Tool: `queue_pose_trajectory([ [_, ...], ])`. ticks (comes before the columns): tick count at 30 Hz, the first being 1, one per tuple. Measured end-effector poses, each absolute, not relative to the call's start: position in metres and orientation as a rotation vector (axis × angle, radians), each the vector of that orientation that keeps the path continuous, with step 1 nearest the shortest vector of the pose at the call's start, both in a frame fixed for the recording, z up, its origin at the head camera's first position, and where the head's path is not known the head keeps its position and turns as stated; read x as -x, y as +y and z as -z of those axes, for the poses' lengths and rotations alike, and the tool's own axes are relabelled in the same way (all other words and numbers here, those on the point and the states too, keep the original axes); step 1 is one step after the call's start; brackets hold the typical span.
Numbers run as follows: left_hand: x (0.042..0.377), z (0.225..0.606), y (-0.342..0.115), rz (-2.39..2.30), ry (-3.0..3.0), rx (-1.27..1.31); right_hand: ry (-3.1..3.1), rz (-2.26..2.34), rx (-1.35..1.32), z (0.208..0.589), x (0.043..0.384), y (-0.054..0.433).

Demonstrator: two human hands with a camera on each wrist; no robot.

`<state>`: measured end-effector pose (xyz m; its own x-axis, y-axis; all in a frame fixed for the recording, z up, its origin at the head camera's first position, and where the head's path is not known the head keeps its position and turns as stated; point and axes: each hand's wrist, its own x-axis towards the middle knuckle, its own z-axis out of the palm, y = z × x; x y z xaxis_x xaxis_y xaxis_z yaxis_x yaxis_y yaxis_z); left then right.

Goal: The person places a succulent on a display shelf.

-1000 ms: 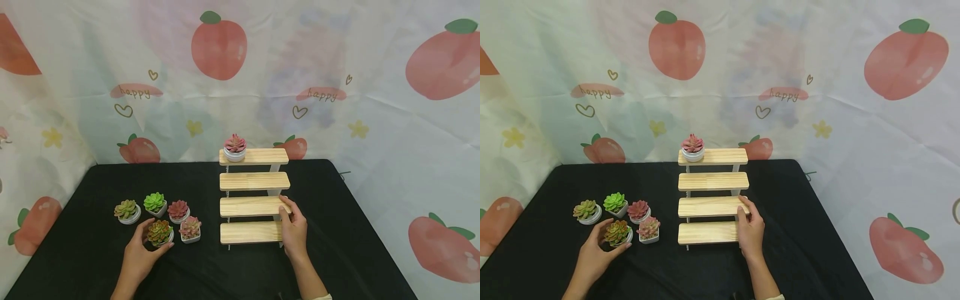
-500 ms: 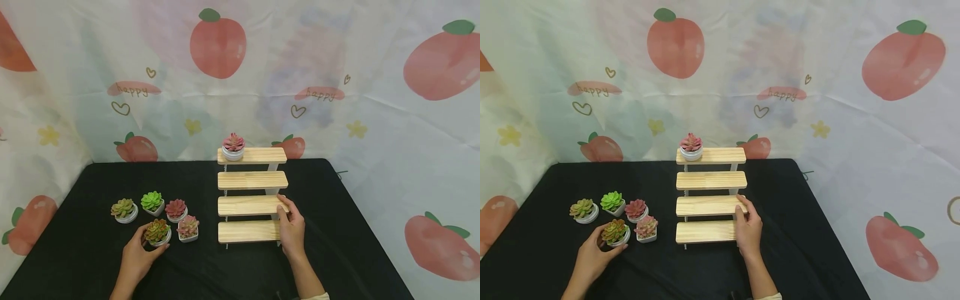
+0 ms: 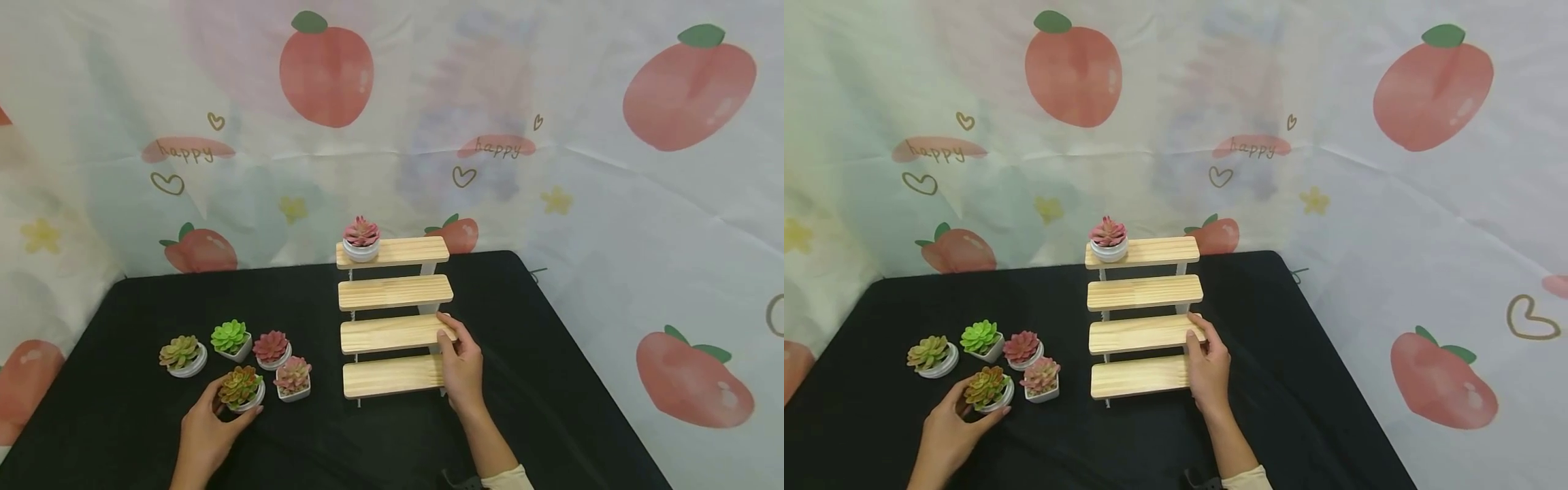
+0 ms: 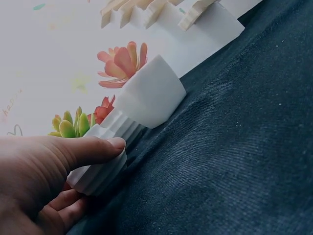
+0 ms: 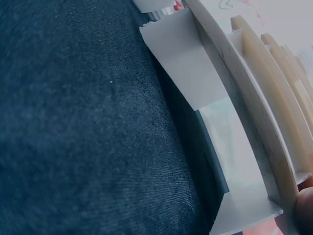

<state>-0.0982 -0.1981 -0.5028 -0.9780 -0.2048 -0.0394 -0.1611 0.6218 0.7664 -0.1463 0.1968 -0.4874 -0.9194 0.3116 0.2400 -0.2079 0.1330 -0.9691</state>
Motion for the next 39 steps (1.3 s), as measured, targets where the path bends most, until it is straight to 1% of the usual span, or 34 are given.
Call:
queue_pose_trajectory([
  [14,0.097,0.491,-0.2,1.367,-2.755,-0.355,-2.037,-1.837,0.092,0.486,0.146,0.196],
  [26,0.097,0.47,-0.192,1.302,-2.69,-0.341,-2.052,-1.817,0.115,0.486,0.146,0.198],
  [32,0.101,0.465,-0.188,1.293,-2.678,-0.302,-2.046,-1.824,0.11,0.485,0.145,0.196],
  [35,0.102,0.464,-0.187,1.28,-2.669,-0.29,-2.05,-1.831,0.122,0.48,0.143,0.194],
  [39,0.103,0.462,-0.185,1.273,-2.664,-0.272,-2.069,-1.819,0.128,0.462,0.135,0.189],
])
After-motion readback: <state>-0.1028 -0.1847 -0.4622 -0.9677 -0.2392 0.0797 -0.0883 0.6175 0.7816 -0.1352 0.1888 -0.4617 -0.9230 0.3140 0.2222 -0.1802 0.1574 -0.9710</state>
